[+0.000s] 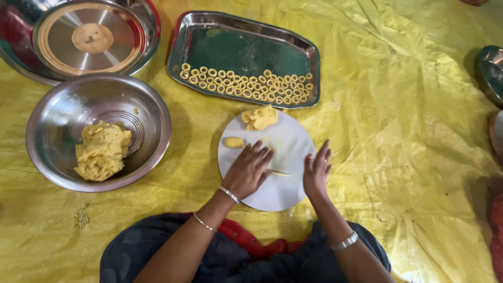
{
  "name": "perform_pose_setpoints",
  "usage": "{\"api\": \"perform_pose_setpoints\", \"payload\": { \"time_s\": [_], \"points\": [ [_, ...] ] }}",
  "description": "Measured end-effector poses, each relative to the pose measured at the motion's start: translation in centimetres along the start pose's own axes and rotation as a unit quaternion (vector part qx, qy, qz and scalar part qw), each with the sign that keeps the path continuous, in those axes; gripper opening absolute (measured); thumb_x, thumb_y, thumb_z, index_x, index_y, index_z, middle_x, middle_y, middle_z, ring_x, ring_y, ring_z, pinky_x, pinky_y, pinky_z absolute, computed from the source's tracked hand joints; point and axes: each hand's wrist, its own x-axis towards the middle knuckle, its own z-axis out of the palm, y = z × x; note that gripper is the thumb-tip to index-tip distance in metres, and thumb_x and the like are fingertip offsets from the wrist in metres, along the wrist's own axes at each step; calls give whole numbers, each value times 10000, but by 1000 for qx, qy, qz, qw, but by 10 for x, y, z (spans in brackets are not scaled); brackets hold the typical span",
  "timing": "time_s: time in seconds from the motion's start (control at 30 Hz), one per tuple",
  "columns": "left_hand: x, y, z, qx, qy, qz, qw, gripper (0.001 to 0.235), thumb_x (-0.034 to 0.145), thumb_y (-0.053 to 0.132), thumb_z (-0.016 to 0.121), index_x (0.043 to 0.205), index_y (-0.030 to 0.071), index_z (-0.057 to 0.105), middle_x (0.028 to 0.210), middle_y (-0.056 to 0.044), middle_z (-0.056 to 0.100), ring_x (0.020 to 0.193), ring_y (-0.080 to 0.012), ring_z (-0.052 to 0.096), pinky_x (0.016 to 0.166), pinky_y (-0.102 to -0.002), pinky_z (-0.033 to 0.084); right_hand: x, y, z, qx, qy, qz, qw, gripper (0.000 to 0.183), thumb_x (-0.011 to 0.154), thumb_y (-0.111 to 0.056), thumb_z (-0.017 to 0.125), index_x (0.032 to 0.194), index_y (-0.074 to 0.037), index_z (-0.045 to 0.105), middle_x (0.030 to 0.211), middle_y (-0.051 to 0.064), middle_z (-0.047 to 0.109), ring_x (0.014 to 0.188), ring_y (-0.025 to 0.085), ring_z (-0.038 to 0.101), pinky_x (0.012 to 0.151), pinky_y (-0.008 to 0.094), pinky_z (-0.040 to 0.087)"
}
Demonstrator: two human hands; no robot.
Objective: The person rolls small pieces of yellow dough into thin strips on a white plate, then joins the ends to form rings and places them on a metal tray. The process is repeated continuously with dough taken from a nearby bowl.
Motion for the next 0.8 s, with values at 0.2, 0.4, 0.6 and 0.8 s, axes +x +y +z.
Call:
{"api": "perform_pose_setpoints", "payload": {
  "time_s": [0.2, 0.4, 0.6, 0.8],
  "points": [
    [-12, 15, 26, 80, -25, -8, 996, 441, 960, 244, 601, 1321, -8, 624, 1426, -209, 573, 1379, -357, 489, 1180, -511, 340, -30, -5, -32, 16, -63, -26, 998, 378, 819, -274, 808, 1189, -229, 738, 1170, 59, 739, 1080, 267, 702, 944, 381, 562],
    [-39, -2, 20, 124, -7, -89, 988, 278, 907, 137, 628, 1148, 29, 717, 1177, -138, 681, 1187, -312, 606, 1057, -467, 456, -30, -19, -15, -16, -74, -211, 974, 309, 690, -184, 877, 993, -171, 819, 989, 79, 731, 977, 283, 677, 869, 416, 549],
    [-33, -7, 21, 136, -39, -133, 981, 179, 875, 110, 625, 1012, 89, 739, 1009, -88, 672, 1033, -281, 632, 908, -430, 512, -28, -11, 2, -26, -63, -219, 973, 197, 767, -190, 827, 962, -165, 809, 1012, 66, 725, 1000, 277, 668, 855, 425, 557],
    [-23, -5, 29, 128, -35, -160, 978, 128, 873, 96, 627, 936, 110, 737, 983, -78, 666, 995, -280, 637, 865, -424, 531, -21, -5, 8, -81, -32, -240, 967, 93, 836, -173, 767, 921, -198, 795, 957, 41, 732, 1007, 256, 677, 805, 408, 581]
  ]
}}
